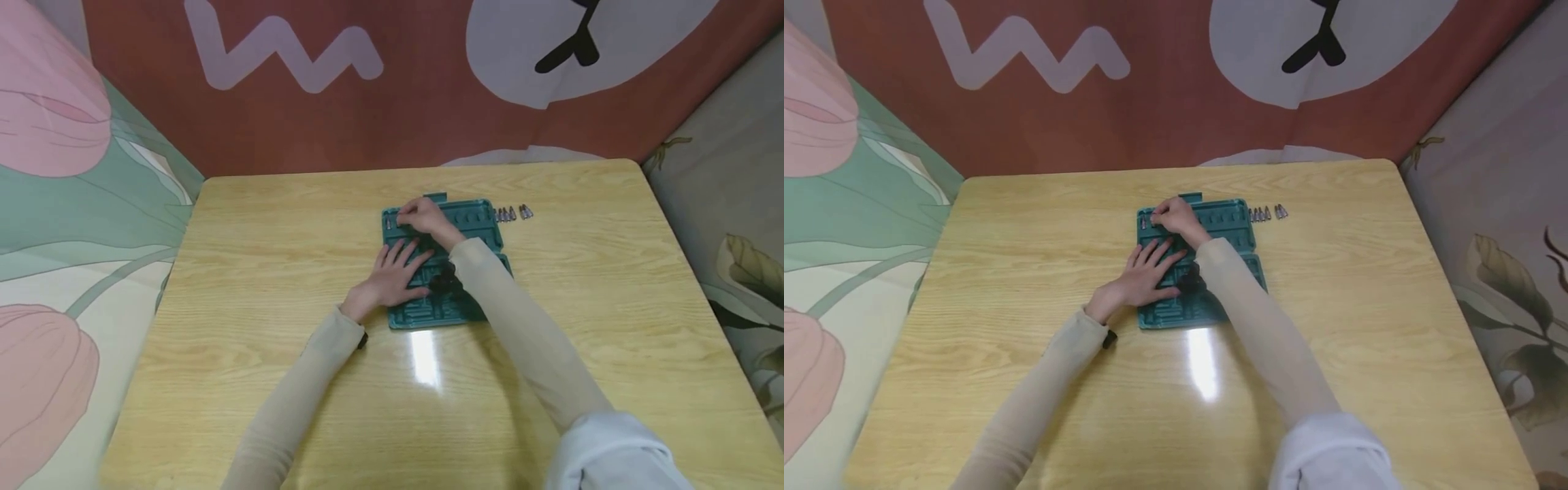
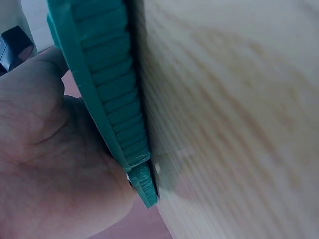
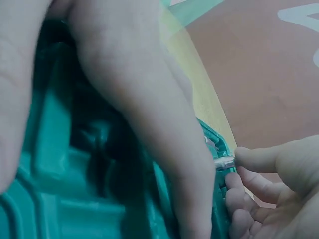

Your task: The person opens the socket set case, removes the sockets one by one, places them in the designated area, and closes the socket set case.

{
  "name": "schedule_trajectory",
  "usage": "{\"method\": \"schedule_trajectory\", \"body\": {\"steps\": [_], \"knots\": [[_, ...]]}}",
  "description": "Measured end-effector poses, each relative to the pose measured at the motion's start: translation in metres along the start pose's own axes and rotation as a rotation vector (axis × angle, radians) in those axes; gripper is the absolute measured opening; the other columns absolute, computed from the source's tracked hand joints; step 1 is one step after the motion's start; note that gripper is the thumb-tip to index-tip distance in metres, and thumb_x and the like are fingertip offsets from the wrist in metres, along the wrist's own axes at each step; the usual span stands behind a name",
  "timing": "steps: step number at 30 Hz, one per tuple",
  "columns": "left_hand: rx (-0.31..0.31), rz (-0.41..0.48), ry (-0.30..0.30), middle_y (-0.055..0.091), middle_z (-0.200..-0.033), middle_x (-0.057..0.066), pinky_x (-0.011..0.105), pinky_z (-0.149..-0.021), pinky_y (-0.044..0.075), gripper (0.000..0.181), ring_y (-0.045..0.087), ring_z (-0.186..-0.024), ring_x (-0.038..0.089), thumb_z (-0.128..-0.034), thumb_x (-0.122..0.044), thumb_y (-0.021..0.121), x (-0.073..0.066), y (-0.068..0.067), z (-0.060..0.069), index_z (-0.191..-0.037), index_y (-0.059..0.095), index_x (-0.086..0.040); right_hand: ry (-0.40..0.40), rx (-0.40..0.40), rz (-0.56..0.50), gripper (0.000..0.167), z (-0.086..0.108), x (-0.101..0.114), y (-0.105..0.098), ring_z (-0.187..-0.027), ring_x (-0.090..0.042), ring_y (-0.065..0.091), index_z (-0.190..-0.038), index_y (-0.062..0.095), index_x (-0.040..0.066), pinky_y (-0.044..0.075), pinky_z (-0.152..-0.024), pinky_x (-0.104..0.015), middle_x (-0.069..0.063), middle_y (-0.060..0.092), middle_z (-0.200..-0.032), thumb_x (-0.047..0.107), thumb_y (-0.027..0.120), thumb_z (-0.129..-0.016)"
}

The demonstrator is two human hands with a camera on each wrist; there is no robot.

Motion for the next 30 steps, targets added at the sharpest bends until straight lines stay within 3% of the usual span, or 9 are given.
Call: {"method": "schedule_trajectory", "body": {"steps": [6, 12, 19, 24, 30], "knots": [[0.008, 0.015, -0.01, -0.011, -0.161, 0.007, 0.052, -0.112, -0.009, 0.077, -0.011, -0.144, 0.033, -0.0975, -0.056, 0.044, -0.002, -0.003, 0.0, -0.157, 0.005, -0.027, -0.005, 0.025, -0.08, 0.038, 0.005, -0.003, -0.005, -0.105, -0.029, 0.057, -0.13, 0.055, 0.003, 0.047, -0.089, -0.042, -0.013, 0.055, -0.124, 0.027, 0.055, -0.1], [0.027, 0.014, -0.024, -0.013, -0.16, 0.005, 0.051, -0.112, -0.009, 0.076, -0.012, -0.145, 0.031, -0.098, -0.055, 0.043, -0.002, -0.003, 0.002, -0.156, 0.003, -0.029, -0.035, 0.035, -0.088, 0.034, 0.006, -0.008, -0.007, -0.097, -0.025, 0.059, -0.125, 0.059, 0.005, 0.048, -0.082, -0.038, -0.012, 0.06, -0.115, 0.027, 0.056, -0.099], [0.031, -0.004, -0.031, -0.014, -0.161, 0.005, 0.052, -0.112, -0.009, 0.076, -0.012, -0.145, 0.032, -0.0978, -0.056, 0.043, -0.004, -0.005, 0.001, -0.157, 0.003, -0.028, -0.1, 0.072, -0.184, 0.034, 0.012, -0.01, -0.018, -0.092, -0.025, 0.061, -0.125, 0.061, 0.002, 0.05, -0.078, -0.035, -0.014, 0.061, -0.117, 0.023, 0.054, -0.1], [0.028, -0.001, -0.037, -0.012, -0.161, 0.006, 0.051, -0.112, -0.009, 0.076, -0.012, -0.145, 0.032, -0.0981, -0.055, 0.043, -0.005, -0.008, 0.001, -0.157, 0.004, -0.028, -0.121, 0.022, -0.326, 0.035, 0.019, -0.021, -0.045, -0.092, -0.024, 0.062, -0.127, 0.059, -0.002, 0.051, -0.083, -0.038, -0.018, 0.061, -0.115, 0.019, 0.055, -0.1], [0.051, -0.003, -0.034, -0.015, -0.16, 0.004, 0.05, -0.112, -0.011, 0.075, -0.015, -0.145, 0.03, -0.0985, -0.055, 0.041, -0.004, -0.005, 0.003, -0.157, 0.001, -0.029, -0.144, -0.161, -0.492, 0.039, 0.029, -0.055, -0.104, -0.085, -0.012, 0.063, -0.126, 0.057, -0.009, 0.053, -0.078, -0.028, -0.009, 0.063, -0.105, 0.017, 0.06, -0.097]]}}
Point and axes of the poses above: each hand's wrist, its own z-axis away from the middle knuckle, its own y-axis out of the palm, x = y × z, the point moved 7 cm from there along -z, towards the middle knuckle
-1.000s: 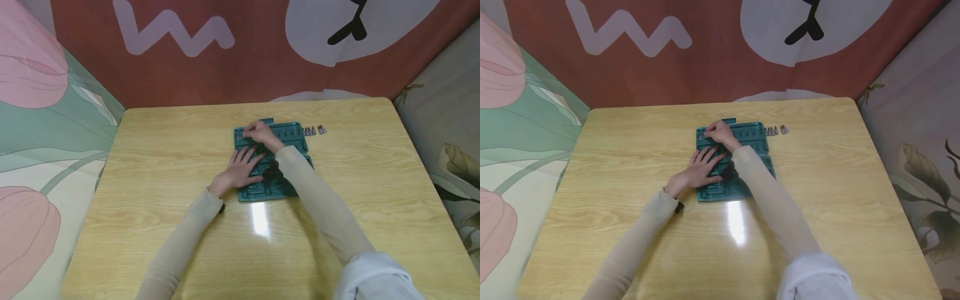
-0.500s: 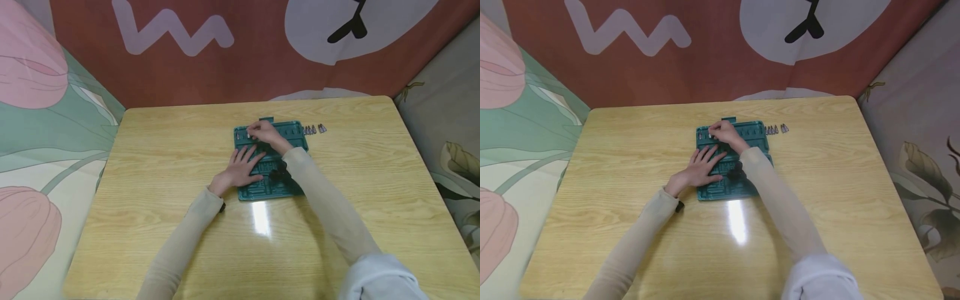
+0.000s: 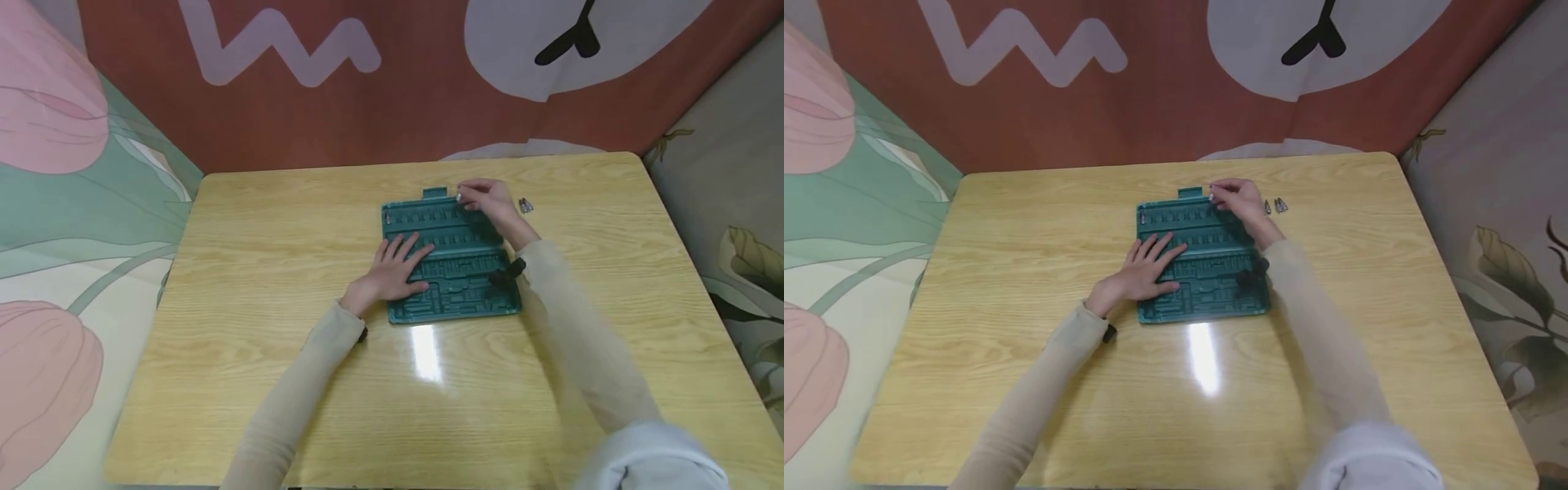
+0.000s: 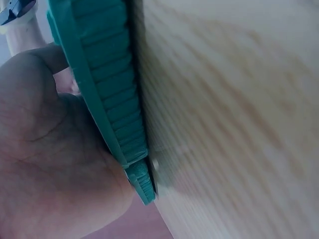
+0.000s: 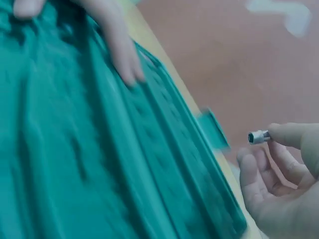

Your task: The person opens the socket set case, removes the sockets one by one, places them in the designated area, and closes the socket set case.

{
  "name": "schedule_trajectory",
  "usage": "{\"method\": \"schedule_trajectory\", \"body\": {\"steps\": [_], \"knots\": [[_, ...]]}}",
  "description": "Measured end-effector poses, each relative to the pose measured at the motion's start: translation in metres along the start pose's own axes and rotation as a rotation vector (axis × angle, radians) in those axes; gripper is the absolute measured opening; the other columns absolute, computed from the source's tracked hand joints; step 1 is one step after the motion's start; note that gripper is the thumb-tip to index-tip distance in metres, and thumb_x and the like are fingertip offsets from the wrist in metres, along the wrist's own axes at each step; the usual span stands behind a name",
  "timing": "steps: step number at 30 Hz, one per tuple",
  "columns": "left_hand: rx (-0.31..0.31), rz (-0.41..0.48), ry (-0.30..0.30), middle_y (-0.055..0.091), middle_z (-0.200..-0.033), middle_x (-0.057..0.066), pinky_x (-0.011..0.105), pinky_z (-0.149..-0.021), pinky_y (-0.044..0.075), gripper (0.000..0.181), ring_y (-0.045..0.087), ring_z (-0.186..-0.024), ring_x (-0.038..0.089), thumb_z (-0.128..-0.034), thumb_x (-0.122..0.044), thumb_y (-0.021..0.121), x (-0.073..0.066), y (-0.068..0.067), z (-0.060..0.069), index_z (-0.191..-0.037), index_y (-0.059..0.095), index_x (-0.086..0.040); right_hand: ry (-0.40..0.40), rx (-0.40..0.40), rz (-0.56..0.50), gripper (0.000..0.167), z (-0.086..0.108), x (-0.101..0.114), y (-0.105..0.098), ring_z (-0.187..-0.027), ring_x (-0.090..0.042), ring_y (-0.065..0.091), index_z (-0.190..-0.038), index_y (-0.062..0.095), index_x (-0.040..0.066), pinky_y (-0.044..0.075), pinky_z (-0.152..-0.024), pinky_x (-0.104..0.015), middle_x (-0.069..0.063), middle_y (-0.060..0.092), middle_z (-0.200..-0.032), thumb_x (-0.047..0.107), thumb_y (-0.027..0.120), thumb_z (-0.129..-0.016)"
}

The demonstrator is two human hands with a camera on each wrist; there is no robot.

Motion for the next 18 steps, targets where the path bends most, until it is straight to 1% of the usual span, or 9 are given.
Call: {"method": "schedule_trajectory", "body": {"steps": [2, 4, 7, 8, 9, 10, 12, 14, 18], "knots": [[0.003, 0.003, 0.002, -0.015, -0.16, 0.004, 0.049, -0.112, -0.012, 0.075, -0.016, -0.144, 0.029, -0.0986, -0.054, 0.041, 0.0, 0.001, -0.001, -0.156, 0.001, -0.03, -0.014, -0.051, -0.044, 0.041, 0.002, 0.001, -0.025, -0.08, -0.011, 0.065, -0.125, 0.056, -0.012, 0.053, -0.073, -0.024, -0.005, 0.064, -0.098, 0.015, 0.062, -0.095], [0.002, 0.002, 0.002, -0.015, -0.16, 0.003, 0.049, -0.112, -0.012, 0.075, -0.016, -0.144, 0.029, -0.0985, -0.054, 0.042, 0.0, 0.001, -0.001, -0.156, 0.0, -0.03, -0.026, -0.093, -0.066, 0.041, 0.004, 0.002, -0.049, -0.075, -0.01, 0.065, -0.124, 0.055, -0.014, 0.052, -0.065, -0.021, -0.003, 0.066, -0.091, 0.013, 0.062, -0.095], [0.001, -0.001, 0.0, -0.015, -0.16, 0.004, 0.049, -0.112, -0.011, 0.075, -0.015, -0.145, 0.029, -0.0983, -0.055, 0.042, 0.0, 0.001, -0.001, -0.156, 0.001, -0.03, -0.015, -0.153, -0.097, 0.037, 0.01, 0.001, -0.082, -0.071, -0.012, 0.066, -0.122, 0.057, -0.014, 0.052, -0.062, -0.021, -0.003, 0.066, -0.084, 0.009, 0.063, -0.093], [0.001, -0.004, 0.0, -0.015, -0.16, 0.004, 0.049, -0.112, -0.011, 0.075, -0.015, -0.145, 0.029, -0.0982, -0.055, 0.042, 0.0, 0.001, -0.001, -0.156, 0.001, -0.03, -0.007, -0.176, -0.09, 0.036, 0.012, 0.0, -0.092, -0.071, -0.012, 0.066, -0.121, 0.058, -0.014, 0.052, -0.062, -0.021, -0.002, 0.066, -0.083, 0.008, 0.063, -0.093], [0.003, -0.005, -0.001, -0.015, -0.16, 0.004, 0.049, -0.112, -0.011, 0.076, -0.015, -0.145, 0.029, -0.0981, -0.055, 0.042, 0.0, 0.001, -0.001, -0.157, 0.001, -0.03, 0.005, -0.202, -0.071, 0.034, 0.014, -0.001, -0.102, -0.071, -0.011, 0.066, -0.12, 0.059, -0.012, 0.052, -0.062, -0.02, 0.0, 0.066, -0.082, 0.009, 0.064, -0.093], [0.004, -0.005, -0.002, -0.015, -0.16, 0.004, 0.049, -0.112, -0.011, 0.076, -0.015, -0.145, 0.029, -0.0981, -0.055, 0.042, 0.0, 0.001, -0.001, -0.156, 0.001, -0.03, 0.014, -0.223, -0.051, 0.033, 0.016, -0.002, -0.11, -0.071, -0.01, 0.066, -0.119, 0.06, -0.012, 0.054, -0.066, -0.021, 0.001, 0.066, -0.081, 0.009, 0.064, -0.093], [0.001, -0.004, -0.004, -0.015, -0.16, 0.003, 0.049, -0.112, -0.011, 0.076, -0.015, -0.145, 0.029, -0.098, -0.055, 0.042, 0.0, 0.001, -0.001, -0.157, 0.001, -0.03, 0.032, -0.261, 0.005, 0.033, 0.019, -0.005, -0.125, -0.072, -0.008, 0.066, -0.119, 0.061, -0.011, 0.054, -0.067, -0.02, 0.002, 0.065, -0.082, 0.01, 0.063, -0.093], [0.0, -0.001, -0.005, -0.015, -0.16, 0.003, 0.049, -0.112, -0.011, 0.075, -0.015, -0.145, 0.029, -0.098, -0.055, 0.043, 0.0, 0.001, -0.001, -0.157, 0.001, -0.031, 0.047, -0.285, 0.096, 0.034, 0.021, -0.008, -0.136, -0.072, -0.006, 0.066, -0.12, 0.06, -0.01, 0.054, -0.068, -0.02, 0.004, 0.064, -0.082, 0.012, 0.062, -0.094], [0.004, -0.002, -0.001, -0.016, -0.16, 0.002, 0.049, -0.112, -0.011, 0.075, -0.015, -0.145, 0.029, -0.0986, -0.054, 0.042, 0.0, 0.002, -0.001, -0.156, 0.0, -0.031, 0.09, -0.278, 0.252, 0.036, 0.021, -0.018, -0.148, -0.071, -0.006, 0.064, -0.12, 0.059, -0.011, 0.052, -0.067, -0.02, 0.007, 0.063, -0.08, 0.015, 0.06, -0.096]]}}
Point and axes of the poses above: each hand's wrist, its own z-axis away from the middle knuckle, its own y-axis out of the palm, x = y × z, the point moved 7 cm from there along -z, towards the middle knuckle
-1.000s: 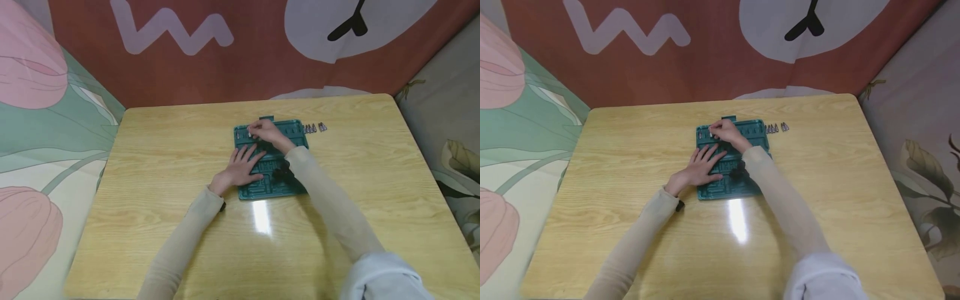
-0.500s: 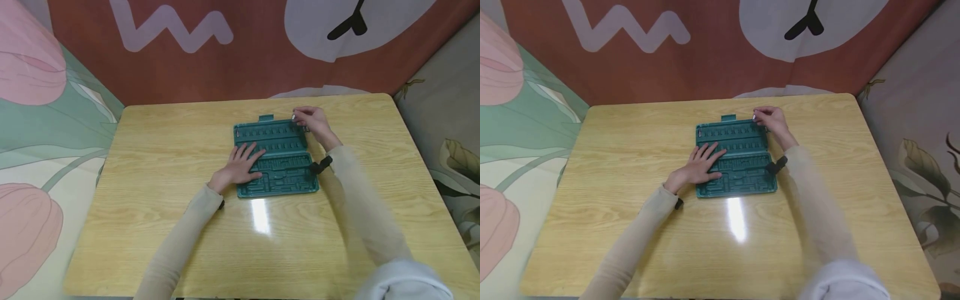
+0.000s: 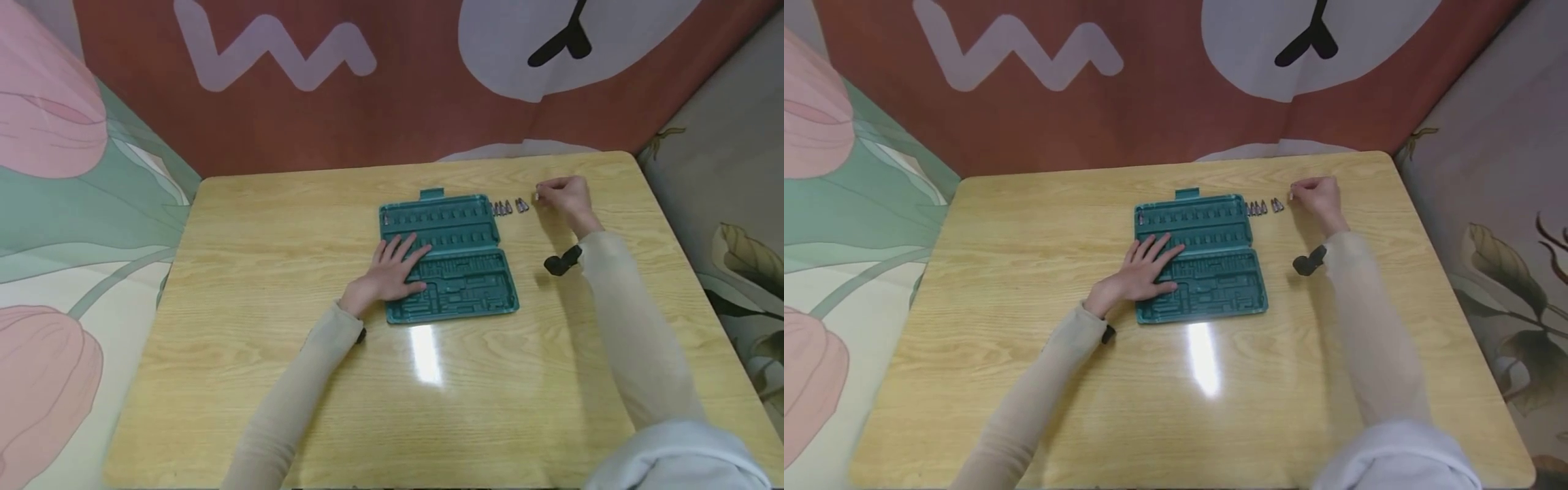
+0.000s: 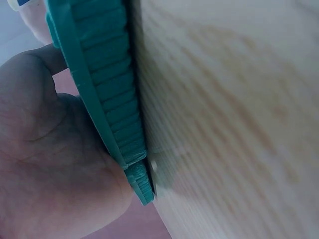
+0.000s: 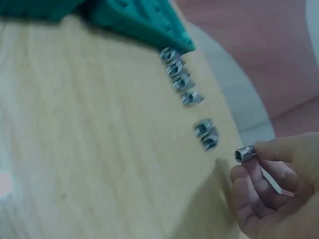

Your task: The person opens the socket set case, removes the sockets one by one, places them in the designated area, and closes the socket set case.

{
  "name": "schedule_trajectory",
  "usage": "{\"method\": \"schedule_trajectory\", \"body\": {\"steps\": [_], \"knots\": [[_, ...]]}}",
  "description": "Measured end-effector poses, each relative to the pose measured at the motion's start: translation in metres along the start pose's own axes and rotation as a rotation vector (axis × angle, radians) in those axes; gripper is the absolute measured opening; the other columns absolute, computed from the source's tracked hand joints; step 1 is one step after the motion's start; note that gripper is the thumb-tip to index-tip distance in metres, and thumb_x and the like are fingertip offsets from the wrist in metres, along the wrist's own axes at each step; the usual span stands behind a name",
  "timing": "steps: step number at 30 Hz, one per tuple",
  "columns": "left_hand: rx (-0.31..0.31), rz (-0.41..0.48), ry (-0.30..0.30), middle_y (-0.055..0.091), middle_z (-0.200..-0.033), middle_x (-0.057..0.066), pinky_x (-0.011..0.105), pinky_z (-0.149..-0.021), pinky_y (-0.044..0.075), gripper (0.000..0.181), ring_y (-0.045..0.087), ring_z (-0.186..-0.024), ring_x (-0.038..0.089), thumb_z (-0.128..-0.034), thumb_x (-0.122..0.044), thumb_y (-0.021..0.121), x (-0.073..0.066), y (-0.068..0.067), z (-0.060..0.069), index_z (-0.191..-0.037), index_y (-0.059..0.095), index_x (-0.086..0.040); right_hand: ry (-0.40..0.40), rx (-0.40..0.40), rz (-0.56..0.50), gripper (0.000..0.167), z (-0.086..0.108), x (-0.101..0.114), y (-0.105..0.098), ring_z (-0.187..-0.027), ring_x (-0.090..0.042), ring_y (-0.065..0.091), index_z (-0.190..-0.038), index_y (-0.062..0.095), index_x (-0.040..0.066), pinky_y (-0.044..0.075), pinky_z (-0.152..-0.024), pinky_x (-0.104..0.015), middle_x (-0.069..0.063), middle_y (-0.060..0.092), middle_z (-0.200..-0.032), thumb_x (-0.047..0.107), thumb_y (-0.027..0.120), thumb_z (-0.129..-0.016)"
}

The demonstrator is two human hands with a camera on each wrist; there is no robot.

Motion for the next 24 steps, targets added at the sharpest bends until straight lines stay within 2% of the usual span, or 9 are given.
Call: {"method": "schedule_trajectory", "body": {"steps": [5, 11, 16, 24], "knots": [[0.001, 0.008, 0.015, -0.016, -0.16, 0.004, 0.049, -0.112, -0.011, 0.075, -0.016, -0.144, 0.029, -0.0989, -0.054, 0.041, -0.001, 0.0, 0.001, -0.156, -0.001, -0.03, 0.019, 0.023, 0.124, 0.036, -0.006, -0.013, 0.002, -0.068, -0.006, 0.061, -0.117, 0.063, -0.009, 0.05, -0.062, -0.02, 0.011, 0.062, -0.075, 0.02, 0.06, -0.096], [-0.019, 0.019, 0.022, -0.013, -0.161, 0.006, 0.051, -0.112, -0.011, 0.075, -0.013, -0.145, 0.032, -0.0989, -0.052, 0.044, -0.002, -0.004, 0.004, -0.157, 0.003, -0.027, -0.008, 0.045, 0.158, 0.036, -0.008, -0.014, 0.007, -0.068, -0.008, 0.058, -0.115, 0.064, -0.008, 0.048, -0.06, -0.021, 0.012, 0.062, -0.075, 0.022, 0.063, -0.094], [-0.017, 0.021, 0.021, -0.014, -0.16, 0.005, 0.05, -0.112, -0.012, 0.075, -0.015, -0.145, 0.031, -0.0989, -0.053, 0.043, -0.001, -0.002, 0.002, -0.157, 0.002, -0.029, -0.001, 0.05, 0.202, 0.038, -0.006, -0.013, 0.01, -0.071, -0.007, 0.056, -0.115, 0.065, -0.007, 0.046, -0.062, -0.022, 0.015, 0.06, -0.079, 0.024, 0.063, -0.094], [-0.022, 0.025, 0.034, -0.014, -0.16, 0.005, 0.05, -0.112, -0.012, 0.075, -0.015, -0.145, 0.031, -0.0986, -0.054, 0.043, 0.001, -0.001, 0.0, -0.157, 0.002, -0.029, 0.001, 0.017, 0.261, 0.039, -0.003, -0.015, 0.014, -0.076, -0.009, 0.052, -0.116, 0.065, -0.006, 0.043, -0.063, -0.023, -0.002, 0.063, -0.097, 0.027, 0.062, -0.095]]}}
Point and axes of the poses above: each hand's wrist, its own z-axis away from the middle knuckle, its own y-axis out of the palm, x = y × z, the point moved 7 cm from there along -z, towards the middle knuckle
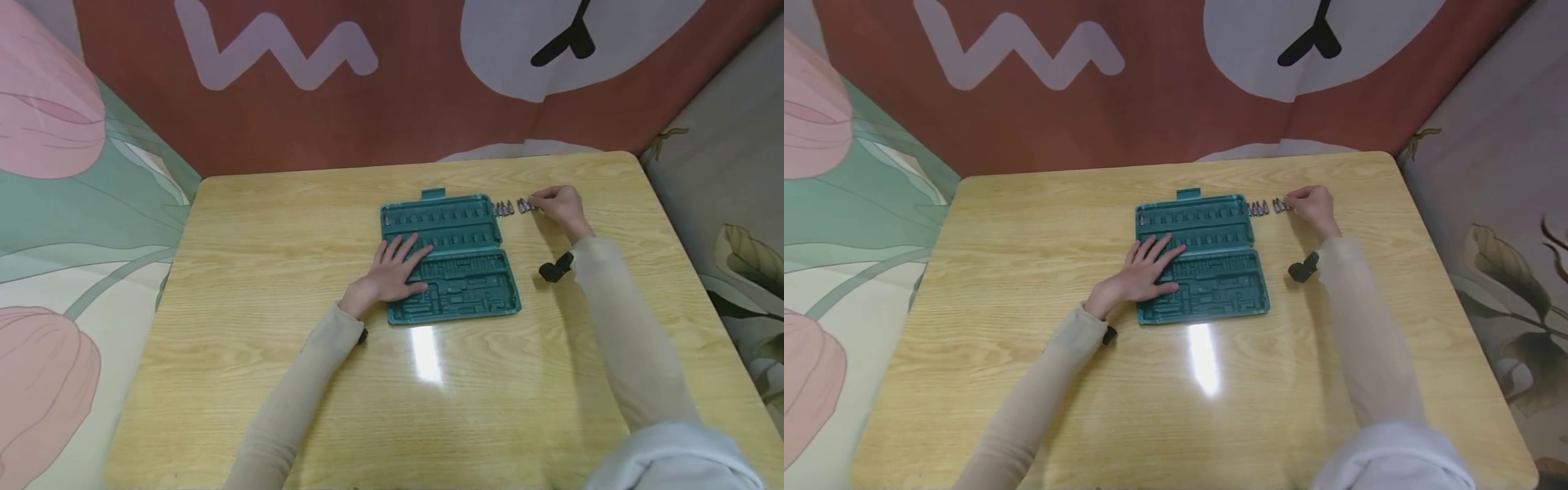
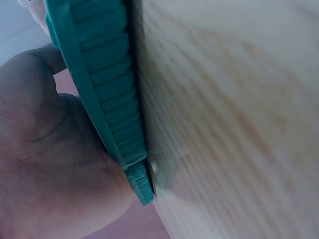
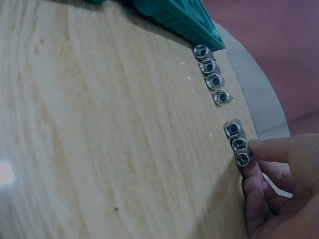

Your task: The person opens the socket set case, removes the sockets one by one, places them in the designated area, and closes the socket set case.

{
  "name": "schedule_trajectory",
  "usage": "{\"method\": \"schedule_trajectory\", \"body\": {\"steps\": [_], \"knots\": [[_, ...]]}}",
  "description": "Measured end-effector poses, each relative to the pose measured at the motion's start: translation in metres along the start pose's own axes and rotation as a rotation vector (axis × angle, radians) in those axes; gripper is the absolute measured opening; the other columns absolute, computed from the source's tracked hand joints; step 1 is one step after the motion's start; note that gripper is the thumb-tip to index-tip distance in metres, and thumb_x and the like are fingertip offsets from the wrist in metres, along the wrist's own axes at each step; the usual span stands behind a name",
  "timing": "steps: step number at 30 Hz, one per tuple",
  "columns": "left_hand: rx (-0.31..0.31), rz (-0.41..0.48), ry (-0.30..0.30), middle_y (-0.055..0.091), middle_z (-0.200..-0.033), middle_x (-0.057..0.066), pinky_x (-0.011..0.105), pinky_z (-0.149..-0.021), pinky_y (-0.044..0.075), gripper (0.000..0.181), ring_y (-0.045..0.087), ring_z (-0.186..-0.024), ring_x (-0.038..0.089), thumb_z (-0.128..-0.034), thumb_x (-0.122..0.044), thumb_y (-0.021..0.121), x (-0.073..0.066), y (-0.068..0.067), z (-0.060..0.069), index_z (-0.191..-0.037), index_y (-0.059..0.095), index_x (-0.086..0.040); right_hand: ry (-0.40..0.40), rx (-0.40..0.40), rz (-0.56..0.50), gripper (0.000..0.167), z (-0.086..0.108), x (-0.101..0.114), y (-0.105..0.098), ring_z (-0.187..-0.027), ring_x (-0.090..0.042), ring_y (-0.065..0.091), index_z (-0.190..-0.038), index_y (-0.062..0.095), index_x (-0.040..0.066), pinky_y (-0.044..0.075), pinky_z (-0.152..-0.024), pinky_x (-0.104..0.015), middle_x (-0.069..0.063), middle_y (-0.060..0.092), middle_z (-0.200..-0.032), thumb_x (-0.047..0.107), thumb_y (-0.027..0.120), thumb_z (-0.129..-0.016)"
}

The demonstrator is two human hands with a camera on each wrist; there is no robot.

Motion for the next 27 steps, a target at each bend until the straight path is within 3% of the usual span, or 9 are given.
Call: {"method": "schedule_trajectory", "body": {"steps": [14, 27], "knots": [[-0.009, 0.0, 0.005, -0.012, -0.161, 0.006, 0.051, -0.112, -0.009, 0.075, -0.013, -0.145, 0.031, -0.0985, -0.053, 0.044, -0.0011, -0.0021, 0.0018, -0.157, 0.005, -0.027, -0.004, -0.067, 0.023, 0.036, 0.0004, -0.002, 0.0022, -0.074, -0.01, 0.05, -0.113, 0.066, -0.005, 0.041, -0.06, -0.022, -0.011, 0.063, -0.104, 0.027, 0.061, -0.095], [0.001, -0.001, 0.008, -0.013, -0.161, 0.006, 0.051, -0.112, -0.01, 0.075, -0.014, -0.145, 0.032, -0.0987, -0.053, 0.043, 0.0, -0.0016, 0.0018, -0.157, 0.004, -0.027, -0.013, -0.082, -0.026, 0.04, 0.0042, 0.0004, -0.0034, -0.073, -0.007, 0.052, -0.114, 0.064, -0.009, 0.042, -0.058, -0.016, 0.003, 0.061, -0.085, 0.026, 0.058, -0.096]]}}
Point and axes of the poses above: each hand's wrist, its own z-axis away from the middle knuckle, its own y-axis out of the palm, x = y × z, the point moved 7 cm from there along -z, towards the middle knuckle
